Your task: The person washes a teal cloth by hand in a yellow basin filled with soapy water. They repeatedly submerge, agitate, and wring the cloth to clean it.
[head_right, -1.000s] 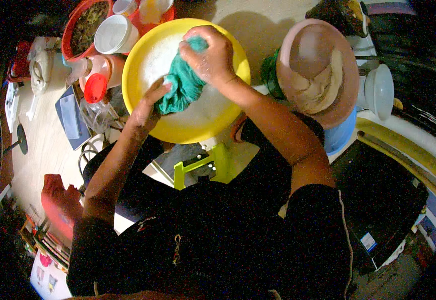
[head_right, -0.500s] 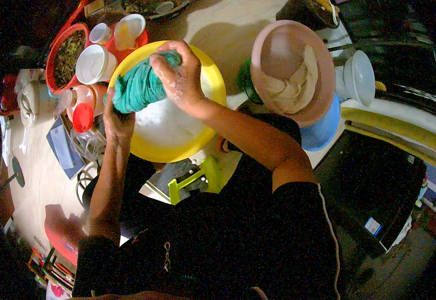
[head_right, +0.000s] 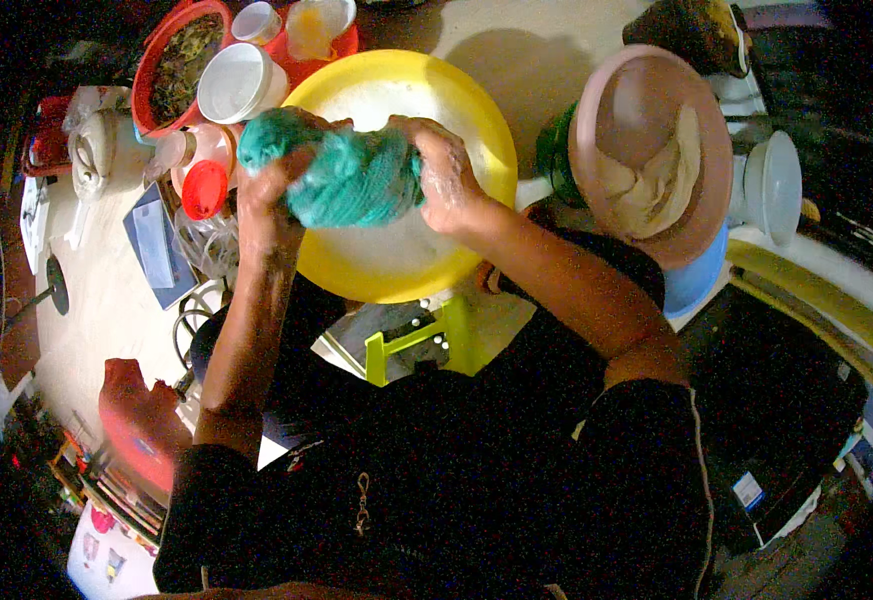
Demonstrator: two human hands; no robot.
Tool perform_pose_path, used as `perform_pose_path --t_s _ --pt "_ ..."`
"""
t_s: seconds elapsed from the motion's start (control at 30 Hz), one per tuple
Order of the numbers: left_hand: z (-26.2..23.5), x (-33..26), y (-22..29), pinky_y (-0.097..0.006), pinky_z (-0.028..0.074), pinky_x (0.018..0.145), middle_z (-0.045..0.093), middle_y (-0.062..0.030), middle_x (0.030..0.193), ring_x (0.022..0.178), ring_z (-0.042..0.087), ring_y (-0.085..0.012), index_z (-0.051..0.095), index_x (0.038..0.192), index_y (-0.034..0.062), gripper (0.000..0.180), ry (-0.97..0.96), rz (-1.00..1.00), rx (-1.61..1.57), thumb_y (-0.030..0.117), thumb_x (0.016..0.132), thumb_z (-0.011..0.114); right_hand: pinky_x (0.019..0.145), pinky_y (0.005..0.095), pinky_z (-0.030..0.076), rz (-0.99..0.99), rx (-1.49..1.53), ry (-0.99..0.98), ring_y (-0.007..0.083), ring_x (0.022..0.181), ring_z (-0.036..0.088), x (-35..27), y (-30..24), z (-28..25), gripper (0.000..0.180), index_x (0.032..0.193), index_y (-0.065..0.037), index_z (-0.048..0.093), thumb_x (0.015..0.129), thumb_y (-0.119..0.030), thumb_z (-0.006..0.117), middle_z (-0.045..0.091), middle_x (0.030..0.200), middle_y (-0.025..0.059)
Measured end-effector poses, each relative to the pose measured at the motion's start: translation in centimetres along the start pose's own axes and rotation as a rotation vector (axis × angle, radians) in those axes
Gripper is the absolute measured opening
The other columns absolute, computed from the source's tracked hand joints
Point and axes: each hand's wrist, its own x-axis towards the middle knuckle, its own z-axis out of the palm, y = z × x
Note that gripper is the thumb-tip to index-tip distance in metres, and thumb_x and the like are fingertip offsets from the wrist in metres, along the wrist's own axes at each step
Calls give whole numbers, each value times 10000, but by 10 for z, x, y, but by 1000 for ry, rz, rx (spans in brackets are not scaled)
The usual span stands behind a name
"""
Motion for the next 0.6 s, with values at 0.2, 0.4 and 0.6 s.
perform_pose_path --t_s 0.2,0.4,0.6 --pt "11 -28 10 -298 472 766 629 -83 878 807 605 -180 597 917 31 335 -232 209 781 125 616 709 773 296 456 -399 -995 -653 172 844 565 -1 -6 -17 216 928 -46 580 758 -174 617 591 896 68" --pt "22 -39 -17 -353 488 685 612 -122 804 722 602 -303 603 828 51 322 -387 342 778 133 535 710 728 398 468 -519 -1551 -722 334 823 594 7 -1 -15 309 843 -84 597 611 -271 679 616 829 142" --pt "24 -39 -34 -384 488 694 603 -129 813 759 592 -329 577 845 59 366 -502 483 980 132 514 716 719 409 478 -635 -1564 -708 339 788 608 20 24 -30 299 886 -83 583 661 -273 636 623 791 156"
